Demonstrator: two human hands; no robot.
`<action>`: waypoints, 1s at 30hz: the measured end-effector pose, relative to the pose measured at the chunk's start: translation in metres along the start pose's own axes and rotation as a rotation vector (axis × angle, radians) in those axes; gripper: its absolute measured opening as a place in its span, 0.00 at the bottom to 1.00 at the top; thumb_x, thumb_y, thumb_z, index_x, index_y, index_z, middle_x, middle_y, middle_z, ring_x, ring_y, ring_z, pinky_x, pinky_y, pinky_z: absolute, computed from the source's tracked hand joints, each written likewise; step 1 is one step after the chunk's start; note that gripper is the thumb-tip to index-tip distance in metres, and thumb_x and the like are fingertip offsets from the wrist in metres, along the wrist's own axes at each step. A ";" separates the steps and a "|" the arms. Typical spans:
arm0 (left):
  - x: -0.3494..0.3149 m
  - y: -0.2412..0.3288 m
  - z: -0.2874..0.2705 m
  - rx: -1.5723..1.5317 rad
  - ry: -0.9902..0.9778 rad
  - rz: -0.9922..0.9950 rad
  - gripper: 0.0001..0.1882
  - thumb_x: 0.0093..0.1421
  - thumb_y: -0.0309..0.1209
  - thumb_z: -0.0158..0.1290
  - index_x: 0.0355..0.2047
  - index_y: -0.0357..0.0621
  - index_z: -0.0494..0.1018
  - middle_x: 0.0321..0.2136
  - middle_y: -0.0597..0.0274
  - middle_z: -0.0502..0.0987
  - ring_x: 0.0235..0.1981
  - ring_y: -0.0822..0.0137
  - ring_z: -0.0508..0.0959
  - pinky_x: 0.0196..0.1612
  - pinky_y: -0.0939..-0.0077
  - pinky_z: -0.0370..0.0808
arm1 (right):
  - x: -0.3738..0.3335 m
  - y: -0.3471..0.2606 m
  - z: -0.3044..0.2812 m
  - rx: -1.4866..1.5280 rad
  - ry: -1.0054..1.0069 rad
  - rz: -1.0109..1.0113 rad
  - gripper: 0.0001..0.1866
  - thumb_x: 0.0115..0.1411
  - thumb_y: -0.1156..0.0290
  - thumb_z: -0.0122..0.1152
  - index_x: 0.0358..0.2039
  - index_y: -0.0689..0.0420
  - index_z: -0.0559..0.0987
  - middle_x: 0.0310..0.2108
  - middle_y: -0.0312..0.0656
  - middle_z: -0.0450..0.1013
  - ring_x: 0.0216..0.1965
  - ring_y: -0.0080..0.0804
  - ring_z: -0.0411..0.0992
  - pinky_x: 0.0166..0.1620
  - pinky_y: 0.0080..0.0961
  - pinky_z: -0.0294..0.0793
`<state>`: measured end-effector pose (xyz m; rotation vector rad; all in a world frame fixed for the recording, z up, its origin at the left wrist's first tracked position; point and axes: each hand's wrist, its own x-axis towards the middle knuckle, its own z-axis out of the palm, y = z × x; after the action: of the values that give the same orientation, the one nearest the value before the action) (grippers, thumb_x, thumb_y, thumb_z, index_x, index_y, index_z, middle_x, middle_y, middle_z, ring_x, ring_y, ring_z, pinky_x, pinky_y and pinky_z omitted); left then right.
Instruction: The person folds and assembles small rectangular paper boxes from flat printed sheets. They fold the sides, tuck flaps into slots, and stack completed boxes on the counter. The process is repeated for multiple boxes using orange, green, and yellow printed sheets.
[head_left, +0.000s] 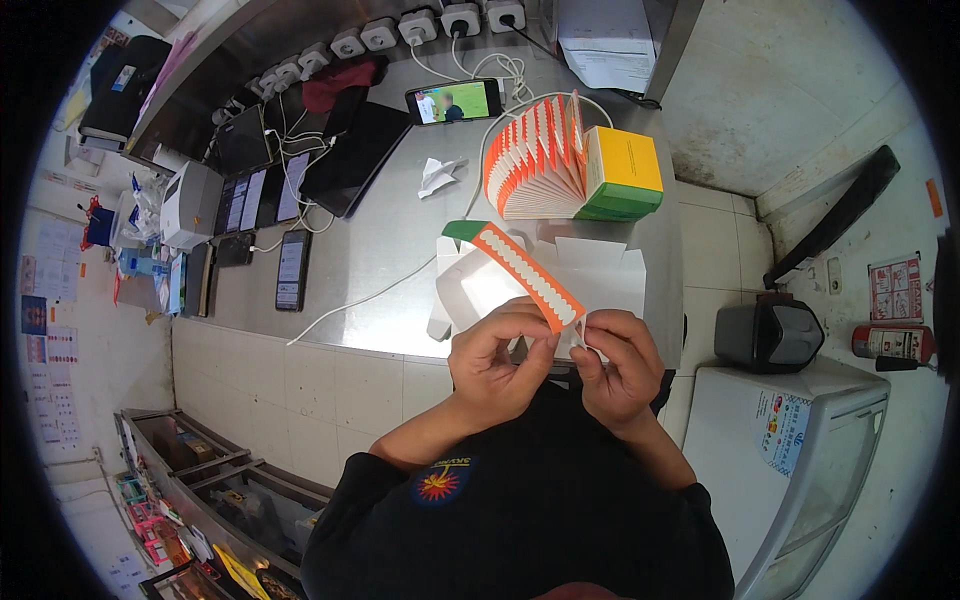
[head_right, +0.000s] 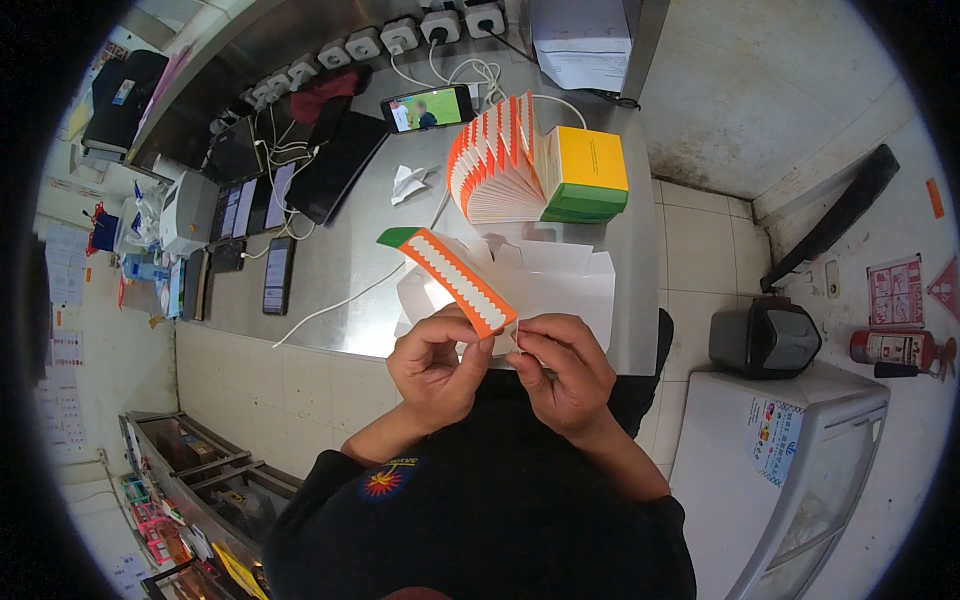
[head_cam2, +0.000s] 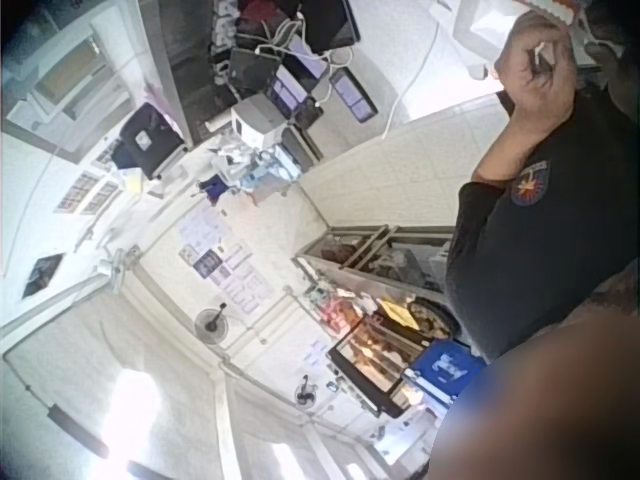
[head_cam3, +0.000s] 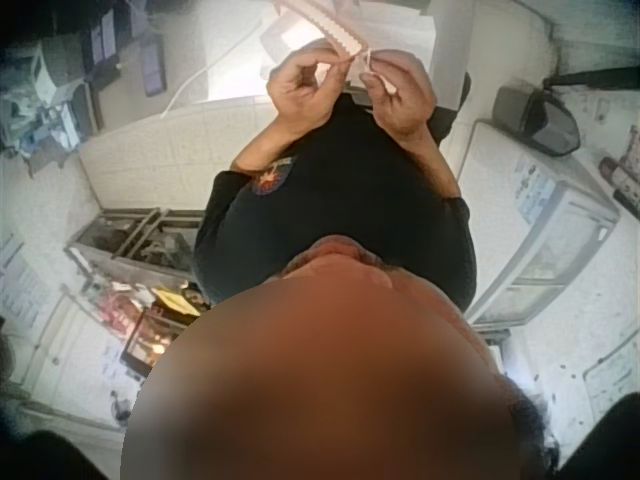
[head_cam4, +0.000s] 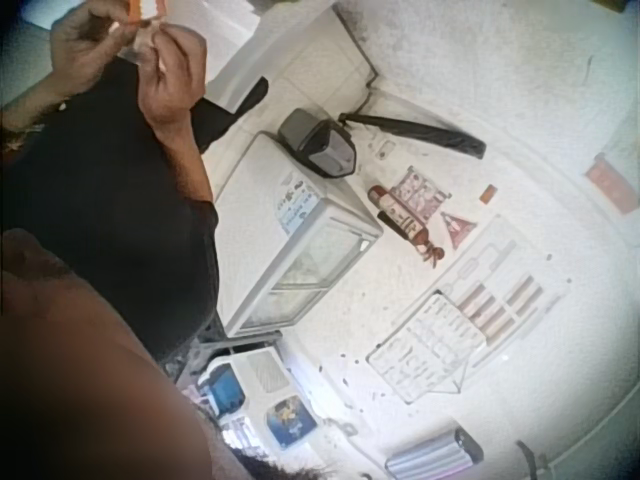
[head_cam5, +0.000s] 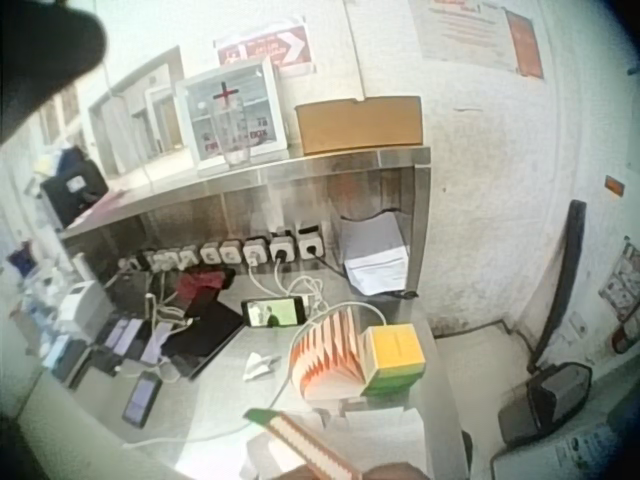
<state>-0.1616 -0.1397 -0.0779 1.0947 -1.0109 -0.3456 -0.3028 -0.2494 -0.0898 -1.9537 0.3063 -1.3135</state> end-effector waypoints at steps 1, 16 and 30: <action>0.000 -0.002 -0.001 0.073 0.003 0.032 0.10 0.66 0.12 0.62 0.46 0.32 0.79 0.46 0.45 0.88 0.50 0.59 0.88 0.57 0.66 0.82 | -0.001 0.000 0.001 0.020 -0.001 0.011 0.11 0.67 0.74 0.77 0.45 0.65 0.86 0.44 0.49 0.84 0.43 0.41 0.84 0.46 0.31 0.86; -0.011 -0.016 -0.006 0.060 -0.027 -0.120 0.09 0.71 0.17 0.63 0.50 0.31 0.82 0.49 0.46 0.88 0.51 0.62 0.88 0.56 0.71 0.83 | -0.004 -0.001 0.003 0.083 0.005 0.155 0.09 0.66 0.79 0.76 0.44 0.66 0.87 0.45 0.49 0.81 0.46 0.40 0.82 0.48 0.30 0.85; -0.015 -0.022 -0.004 -0.077 -0.046 -0.137 0.08 0.73 0.16 0.61 0.52 0.30 0.80 0.52 0.43 0.87 0.55 0.62 0.86 0.60 0.68 0.81 | -0.001 -0.003 0.003 0.054 -0.031 0.115 0.11 0.64 0.81 0.78 0.45 0.66 0.88 0.46 0.48 0.81 0.45 0.38 0.81 0.46 0.29 0.85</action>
<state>-0.1611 -0.1371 -0.1048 1.0932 -0.9575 -0.5176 -0.3013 -0.2457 -0.0891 -1.8813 0.3589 -1.2043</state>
